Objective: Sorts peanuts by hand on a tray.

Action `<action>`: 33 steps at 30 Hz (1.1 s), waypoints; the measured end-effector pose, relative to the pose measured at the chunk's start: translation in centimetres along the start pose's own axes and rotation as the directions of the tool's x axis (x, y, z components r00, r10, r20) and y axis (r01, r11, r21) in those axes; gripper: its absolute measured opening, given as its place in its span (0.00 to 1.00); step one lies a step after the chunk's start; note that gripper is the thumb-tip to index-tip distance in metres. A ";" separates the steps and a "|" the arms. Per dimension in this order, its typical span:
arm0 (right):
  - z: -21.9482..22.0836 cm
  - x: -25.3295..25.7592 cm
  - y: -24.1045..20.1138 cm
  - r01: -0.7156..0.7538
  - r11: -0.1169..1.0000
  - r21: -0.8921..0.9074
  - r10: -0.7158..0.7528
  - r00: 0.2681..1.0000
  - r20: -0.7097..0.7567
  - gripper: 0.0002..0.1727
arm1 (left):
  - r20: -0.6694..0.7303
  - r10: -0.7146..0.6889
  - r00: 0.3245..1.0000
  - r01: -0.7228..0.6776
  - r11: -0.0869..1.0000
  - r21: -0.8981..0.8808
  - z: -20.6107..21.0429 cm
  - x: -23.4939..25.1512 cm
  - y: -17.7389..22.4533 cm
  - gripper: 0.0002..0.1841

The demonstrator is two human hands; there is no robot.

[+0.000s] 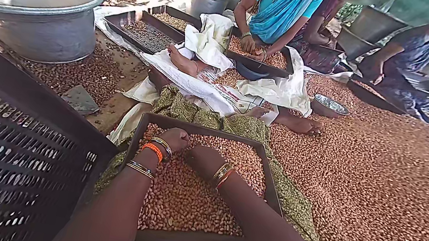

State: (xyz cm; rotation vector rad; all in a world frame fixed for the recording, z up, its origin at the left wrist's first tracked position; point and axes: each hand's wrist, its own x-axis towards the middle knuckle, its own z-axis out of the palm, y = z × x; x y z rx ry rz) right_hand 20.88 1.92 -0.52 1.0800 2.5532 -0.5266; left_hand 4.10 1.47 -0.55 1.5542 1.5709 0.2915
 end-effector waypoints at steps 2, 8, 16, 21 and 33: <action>0.2 0.0 0.2 0.018 1.000 0.000 -0.018 1.000 -0.014 0.16 | -0.022 -0.027 0.999 0.025 0.998 -0.062 0.1 0.0 -0.1 0.13; -1.9 -1.0 1.9 0.094 0.932 0.350 0.040 0.933 -0.358 0.15 | -0.019 -0.221 0.975 0.188 0.868 -0.460 0.5 -0.8 0.6 0.22; -2.0 -1.3 3.4 0.126 0.900 0.417 -0.022 0.970 -0.243 0.13 | 0.062 -0.244 0.968 0.215 0.674 -0.707 0.9 -0.8 0.4 0.27; -0.4 0.1 2.0 -0.042 0.996 0.081 0.042 0.999 0.005 0.14 | -0.005 -0.235 0.972 0.191 0.805 -0.562 0.7 -0.6 0.8 0.21; -2.1 -1.5 2.6 0.140 0.914 0.382 0.048 0.895 -0.443 0.14 | 0.034 -0.256 0.966 0.228 0.783 -0.579 0.6 -1.0 0.8 0.31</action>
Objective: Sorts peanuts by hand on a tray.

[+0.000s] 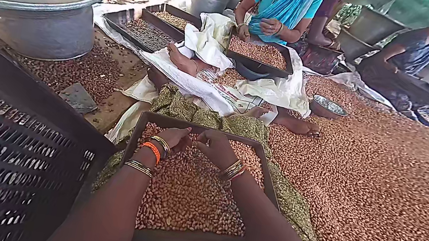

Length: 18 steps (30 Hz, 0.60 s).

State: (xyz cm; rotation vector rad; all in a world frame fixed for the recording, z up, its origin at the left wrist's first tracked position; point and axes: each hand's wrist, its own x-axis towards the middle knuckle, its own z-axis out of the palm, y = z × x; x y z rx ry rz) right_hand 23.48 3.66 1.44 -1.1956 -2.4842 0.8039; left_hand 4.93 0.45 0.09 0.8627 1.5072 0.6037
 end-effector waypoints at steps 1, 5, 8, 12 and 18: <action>-0.3 0.0 -0.3 0.034 0.997 0.065 -0.032 0.999 -0.032 0.16 | 0.017 -0.010 1.000 0.010 0.999 -0.035 0.1 -0.2 0.0 0.34; -1.1 0.2 -0.1 -0.003 1.000 0.028 0.002 0.999 0.034 0.20 | 0.140 0.049 0.989 -0.016 0.974 -0.227 -0.1 -0.1 -0.4 0.39; -1.0 0.4 0.5 -0.171 0.961 -0.220 0.203 0.970 0.135 0.17 | 0.089 0.044 0.995 -0.019 0.963 -0.269 -0.5 0.0 -0.4 0.30; 0.7 0.5 0.3 -0.271 0.873 -0.404 0.387 0.891 0.238 0.24 | -0.060 0.056 0.997 -0.066 0.982 -0.179 -0.5 0.2 0.1 0.22; -2.3 -0.3 1.0 -0.067 0.995 -0.076 0.090 0.934 0.346 0.21 | -0.078 0.153 0.985 -0.163 0.974 -0.154 -1.3 0.5 -0.2 0.18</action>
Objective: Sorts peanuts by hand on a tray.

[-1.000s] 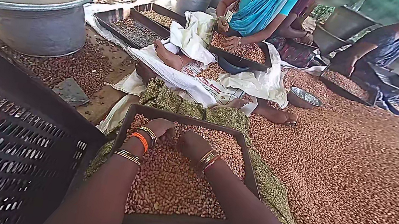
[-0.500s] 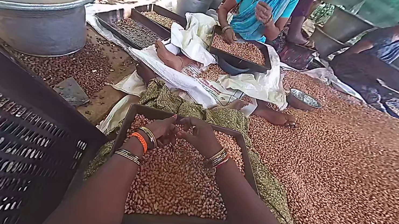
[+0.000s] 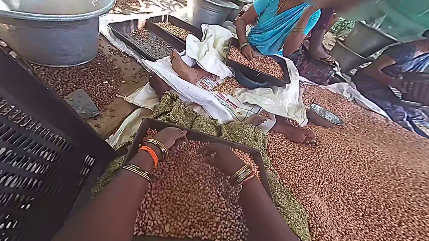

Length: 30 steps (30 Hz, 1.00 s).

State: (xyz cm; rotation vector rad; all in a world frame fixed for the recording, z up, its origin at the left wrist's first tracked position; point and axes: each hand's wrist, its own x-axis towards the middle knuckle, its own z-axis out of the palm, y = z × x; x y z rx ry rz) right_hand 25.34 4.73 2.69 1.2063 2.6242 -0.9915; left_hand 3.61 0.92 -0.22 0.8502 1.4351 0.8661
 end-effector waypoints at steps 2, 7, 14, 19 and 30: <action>-1.7 -1.6 -0.2 -0.064 0.997 -0.034 0.061 0.994 -0.086 0.20 | -0.011 0.003 1.000 -0.003 1.000 0.006 -0.1 0.1 -0.1 0.16; -4.0 -8.2 -0.6 0.208 0.978 0.016 -0.209 0.978 0.025 0.09 | 0.014 0.009 1.000 -0.009 1.000 0.002 -0.4 0.2 -0.1 0.15; -2.6 -9.6 0.0 0.513 0.842 0.167 -0.539 0.811 0.227 0.15 | 0.064 0.051 0.997 -0.055 0.996 0.071 -0.3 0.3 -0.3 0.13; 4.7 -3.6 -2.3 0.291 0.944 -0.154 -0.273 0.953 0.131 0.22 | 0.300 0.042 0.953 -0.154 0.921 0.358 0.1 0.5 -1.3 0.10; -0.3 -5.9 -2.6 0.259 0.938 -0.230 -0.095 0.831 0.548 0.11 | 0.086 0.050 0.995 -0.068 0.974 0.215 -0.2 0.0 -0.3 0.11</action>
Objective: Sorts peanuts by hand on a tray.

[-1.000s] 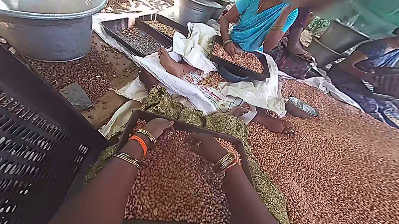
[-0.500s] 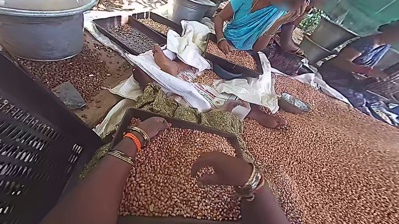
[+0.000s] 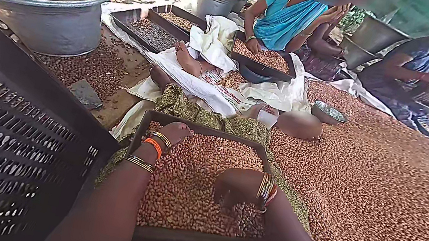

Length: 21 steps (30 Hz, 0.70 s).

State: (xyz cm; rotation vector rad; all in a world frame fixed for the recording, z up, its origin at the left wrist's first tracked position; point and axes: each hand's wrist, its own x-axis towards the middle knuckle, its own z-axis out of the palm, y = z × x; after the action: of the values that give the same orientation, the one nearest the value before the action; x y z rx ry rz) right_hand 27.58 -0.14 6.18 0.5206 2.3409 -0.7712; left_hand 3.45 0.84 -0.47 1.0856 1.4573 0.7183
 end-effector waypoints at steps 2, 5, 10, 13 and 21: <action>-1.7 -0.6 0.7 -0.121 0.993 -0.007 0.118 0.984 -0.135 0.13 | 0.034 -0.008 0.999 0.006 0.999 0.037 0.5 0.1 0.1 0.11; -3.5 1.2 2.0 -0.212 0.977 0.034 0.210 0.913 -0.349 0.20 | 0.064 0.000 0.998 -0.008 0.992 0.123 0.6 0.2 0.1 0.11; -0.5 8.1 3.7 -0.401 0.900 0.172 0.427 0.728 -0.536 0.33 | -0.045 0.030 0.999 -0.025 0.995 0.094 -0.6 0.0 0.3 0.12; 0.3 7.8 4.0 -0.184 0.959 0.215 0.273 0.798 -0.537 0.29 | -0.173 0.048 0.984 -0.070 0.990 -0.126 -1.5 0.1 0.0 0.13; 1.1 7.6 -1.9 0.128 0.947 0.294 -0.009 0.927 -0.375 0.17 | -0.224 0.005 0.974 -0.094 0.918 -0.386 -1.1 0.0 0.0 0.17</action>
State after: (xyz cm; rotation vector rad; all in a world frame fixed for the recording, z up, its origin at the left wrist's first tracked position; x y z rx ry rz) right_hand 21.43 -0.97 1.20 0.7815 2.6039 -1.1800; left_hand 2.39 1.02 -0.27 0.7485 1.3900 1.1442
